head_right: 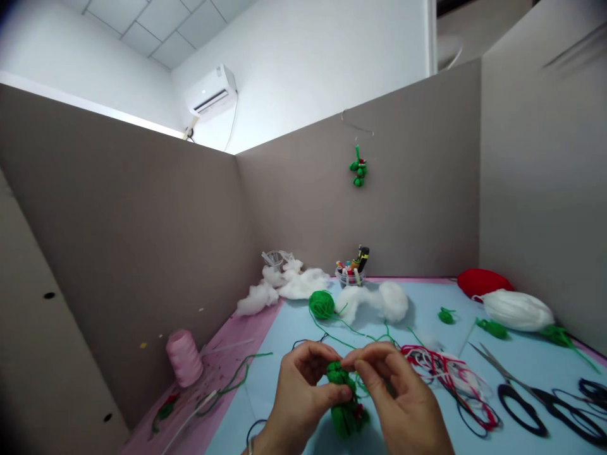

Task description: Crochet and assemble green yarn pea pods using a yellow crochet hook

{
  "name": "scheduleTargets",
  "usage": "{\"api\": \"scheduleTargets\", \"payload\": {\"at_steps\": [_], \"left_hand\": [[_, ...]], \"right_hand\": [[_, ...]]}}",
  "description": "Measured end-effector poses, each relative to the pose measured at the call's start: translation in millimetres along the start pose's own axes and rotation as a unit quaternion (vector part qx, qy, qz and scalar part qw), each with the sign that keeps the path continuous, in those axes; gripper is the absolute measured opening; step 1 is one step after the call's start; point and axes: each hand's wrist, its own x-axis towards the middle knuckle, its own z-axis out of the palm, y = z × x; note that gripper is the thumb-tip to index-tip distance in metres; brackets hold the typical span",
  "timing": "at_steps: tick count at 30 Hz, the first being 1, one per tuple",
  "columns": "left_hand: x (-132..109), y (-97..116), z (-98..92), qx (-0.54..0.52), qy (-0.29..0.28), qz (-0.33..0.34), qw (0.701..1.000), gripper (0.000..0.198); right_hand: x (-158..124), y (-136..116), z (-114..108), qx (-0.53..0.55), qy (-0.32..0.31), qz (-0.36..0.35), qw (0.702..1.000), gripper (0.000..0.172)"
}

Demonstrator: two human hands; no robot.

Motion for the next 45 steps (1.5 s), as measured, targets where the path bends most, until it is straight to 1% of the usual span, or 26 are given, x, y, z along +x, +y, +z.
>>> {"api": "scheduleTargets", "payload": {"at_steps": [2, 3, 4, 5, 7, 8, 9, 12, 16, 19, 25, 31, 33, 35, 37, 41, 45], "left_hand": [[0, -2, 0.1, 0.029, 0.010, 0.003, 1.000, 0.034], [0, -3, 0.3, 0.036, 0.013, 0.001, 0.999, 0.034], [0, -4, 0.5, 0.036, 0.013, -0.004, 0.999, 0.034], [0, -4, 0.6, 0.030, 0.011, -0.010, 0.999, 0.035], [-1, -3, 0.7, 0.011, 0.004, -0.024, 1.000, 0.037], [-1, -2, 0.7, 0.003, 0.000, -0.026, 1.000, 0.038], [-1, -2, 0.6, -0.003, -0.002, -0.026, 1.000, 0.038], [-1, 0, 0.2, -0.025, -0.001, -0.027, 0.999, 0.039], [0, 1, -0.3, -0.042, 0.001, -0.025, 0.999, 0.041], [0, 3, -0.5, -0.041, -0.004, -0.022, 0.999, 0.041], [-2, 4, -0.1, -0.033, 0.000, -0.023, 0.999, 0.039], [0, 0, -1.5, -0.019, 0.004, -0.015, 1.000, 0.039], [0, 0, -1.4, -0.016, 0.007, -0.017, 1.000, 0.037], [0, 1, -0.8, -0.015, 0.010, -0.009, 1.000, 0.036], [-1, 3, 0.2, -0.015, 0.014, -0.004, 1.000, 0.035], [-3, 7, 2.2, -0.035, 0.008, -0.010, 0.999, 0.036], [-4, 7, 2.1, -0.045, 0.003, -0.007, 0.999, 0.036]], "right_hand": [[-1, 3, -2, -0.077, -0.043, -0.113, 0.990, 0.009], [-1, 3, -3, -0.099, -0.057, -0.152, 0.982, 0.010], [-1, 3, -3, -0.104, -0.057, -0.161, 0.980, 0.011], [-1, 1, -3, -0.093, -0.035, -0.143, 0.985, 0.010], [0, -4, -3, -0.043, 0.035, -0.055, 0.997, 0.012], [-1, -6, -2, -0.019, 0.060, -0.021, 0.998, 0.013], [-2, -7, -1, -0.002, 0.072, -0.004, 0.997, 0.014], [-8, -7, 2, -0.012, 0.060, -0.016, 0.998, 0.012], [-14, 0, 5, -0.034, 0.057, -0.032, 0.997, 0.011], [-14, 3, 4, -0.049, 0.048, -0.045, 0.997, 0.012], [-12, 4, 3, -0.073, 0.058, -0.048, 0.994, 0.011], [-6, 0, 4, -0.059, -0.009, -0.054, 0.997, 0.013], [-4, -1, 3, -0.048, 0.005, -0.038, 0.998, 0.013], [-3, 0, 0, -0.038, 0.033, -0.015, 0.999, 0.013], [-3, 1, -2, -0.030, 0.043, -0.003, 0.999, 0.014], [-6, 1, -1, -0.020, 0.026, -0.010, 0.999, 0.013], [-9, -2, 3, -0.022, 0.036, -0.026, 0.999, 0.011]]}}
